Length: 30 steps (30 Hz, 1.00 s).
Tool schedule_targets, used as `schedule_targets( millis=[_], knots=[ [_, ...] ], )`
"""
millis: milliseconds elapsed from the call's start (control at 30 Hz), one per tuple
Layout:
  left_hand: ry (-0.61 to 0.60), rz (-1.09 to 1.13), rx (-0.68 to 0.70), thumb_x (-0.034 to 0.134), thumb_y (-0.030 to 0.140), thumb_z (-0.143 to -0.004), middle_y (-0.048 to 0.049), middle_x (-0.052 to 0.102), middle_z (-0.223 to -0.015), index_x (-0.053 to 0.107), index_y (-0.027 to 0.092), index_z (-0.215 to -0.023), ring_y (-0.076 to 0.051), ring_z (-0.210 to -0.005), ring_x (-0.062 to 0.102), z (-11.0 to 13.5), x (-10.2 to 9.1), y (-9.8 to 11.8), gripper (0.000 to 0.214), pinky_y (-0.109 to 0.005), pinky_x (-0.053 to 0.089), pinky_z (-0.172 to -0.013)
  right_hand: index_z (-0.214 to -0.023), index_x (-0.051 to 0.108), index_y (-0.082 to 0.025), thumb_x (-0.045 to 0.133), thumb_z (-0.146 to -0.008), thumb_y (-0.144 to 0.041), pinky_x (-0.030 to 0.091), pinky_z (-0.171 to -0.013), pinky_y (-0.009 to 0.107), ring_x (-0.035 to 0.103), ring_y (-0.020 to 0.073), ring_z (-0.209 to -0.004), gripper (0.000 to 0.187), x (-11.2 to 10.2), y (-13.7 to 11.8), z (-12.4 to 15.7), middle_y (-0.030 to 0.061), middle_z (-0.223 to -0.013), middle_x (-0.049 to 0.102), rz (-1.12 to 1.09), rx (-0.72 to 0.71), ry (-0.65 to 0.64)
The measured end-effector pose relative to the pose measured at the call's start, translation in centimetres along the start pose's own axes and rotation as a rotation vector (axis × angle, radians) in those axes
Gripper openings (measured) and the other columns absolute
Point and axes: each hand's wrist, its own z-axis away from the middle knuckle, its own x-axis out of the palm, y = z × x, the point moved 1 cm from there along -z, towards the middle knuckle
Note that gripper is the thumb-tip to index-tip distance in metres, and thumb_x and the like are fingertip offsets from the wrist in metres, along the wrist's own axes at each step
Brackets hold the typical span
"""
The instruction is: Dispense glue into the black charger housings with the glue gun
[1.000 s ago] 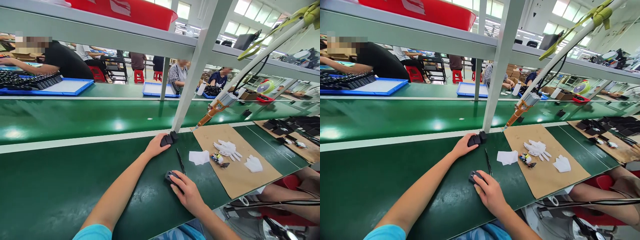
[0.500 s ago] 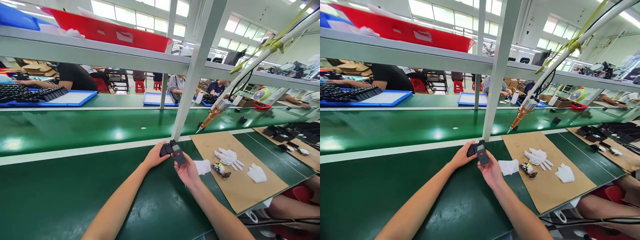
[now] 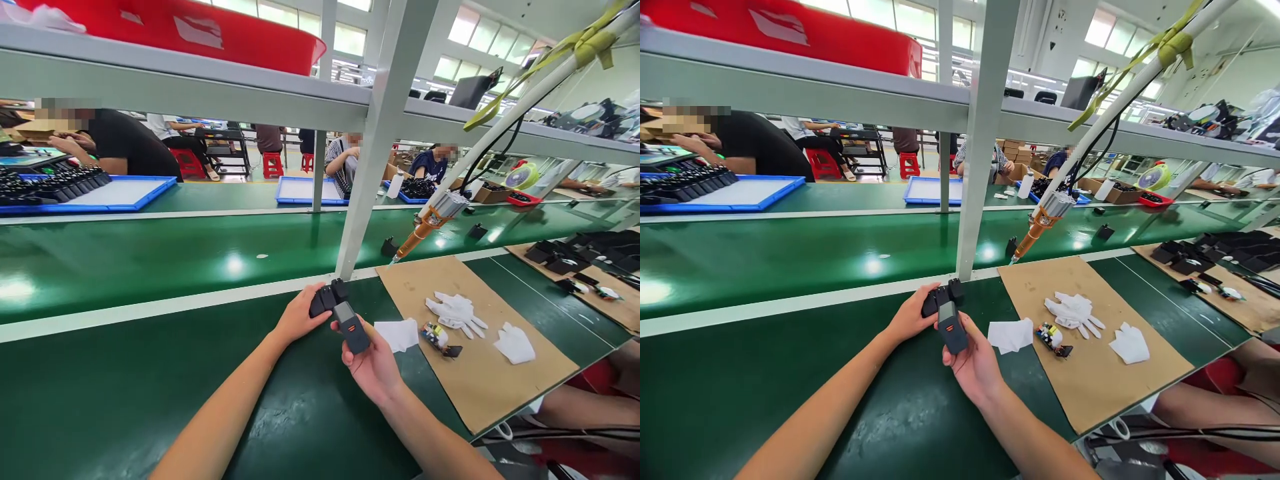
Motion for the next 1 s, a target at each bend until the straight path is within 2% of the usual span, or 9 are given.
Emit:
schedule_targets(
  millis=[267, 467, 700, 1000],
  knots=[
    [-0.001, 0.002, -0.031, 0.060, 0.031, -0.079, -0.0077, 0.049, -0.133, 0.036, 0.024, -0.136, -0.023, -0.121, 0.050, 0.0, 0.0, 0.1, 0.062, -0.038, 0.042, -0.102, -0.106, 0.057, -0.020, 0.052, -0.088, -0.041, 0.043, -0.049, 0.020, 0.054, 0.0057, -0.048, 0.028, 0.1, 0.1, 0.6, 0.0070, -0.101, 0.068, 0.039, 0.033, -0.047],
    [0.002, 0.003, -0.029, 0.060, 0.031, -0.079, -0.0077, 0.050, -0.133, 0.036, 0.023, -0.135, -0.023, -0.120, 0.051, 0.0, 0.0, 0.1, 0.062, -0.038, 0.042, -0.102, -0.109, 0.056, -0.021, 0.054, -0.087, -0.039, 0.041, -0.048, 0.019, 0.051, 0.0048, -0.046, 0.029, 0.1, 0.3, 0.6, 0.0072, -0.104, 0.068, 0.014, 0.055, -0.007],
    [0.001, -0.017, -0.033, 0.060, 0.033, -0.080, -0.0072, 0.051, -0.132, 0.036, 0.023, -0.135, -0.024, -0.120, 0.051, 0.0, -0.1, 0.5, 0.060, -0.039, 0.041, -0.104, -0.098, 0.062, -0.017, 0.052, -0.085, -0.038, 0.040, -0.046, 0.018, 0.046, 0.0038, -0.044, 0.027, 0.0, 0.8, 0.5, 0.0097, -0.102, 0.069, -0.005, 0.066, -0.001],
    [0.006, -0.015, -0.030, 0.059, 0.036, -0.082, -0.0068, 0.050, -0.133, 0.036, 0.024, -0.135, -0.023, -0.121, 0.050, 0.0, -0.1, 0.6, 0.059, -0.038, 0.040, -0.104, -0.094, 0.064, -0.015, 0.053, -0.082, -0.030, 0.037, -0.042, 0.015, 0.046, 0.0029, -0.040, 0.022, -0.3, 1.2, 0.4, 0.0094, -0.094, 0.070, 0.015, 0.086, 0.045]
  ],
)
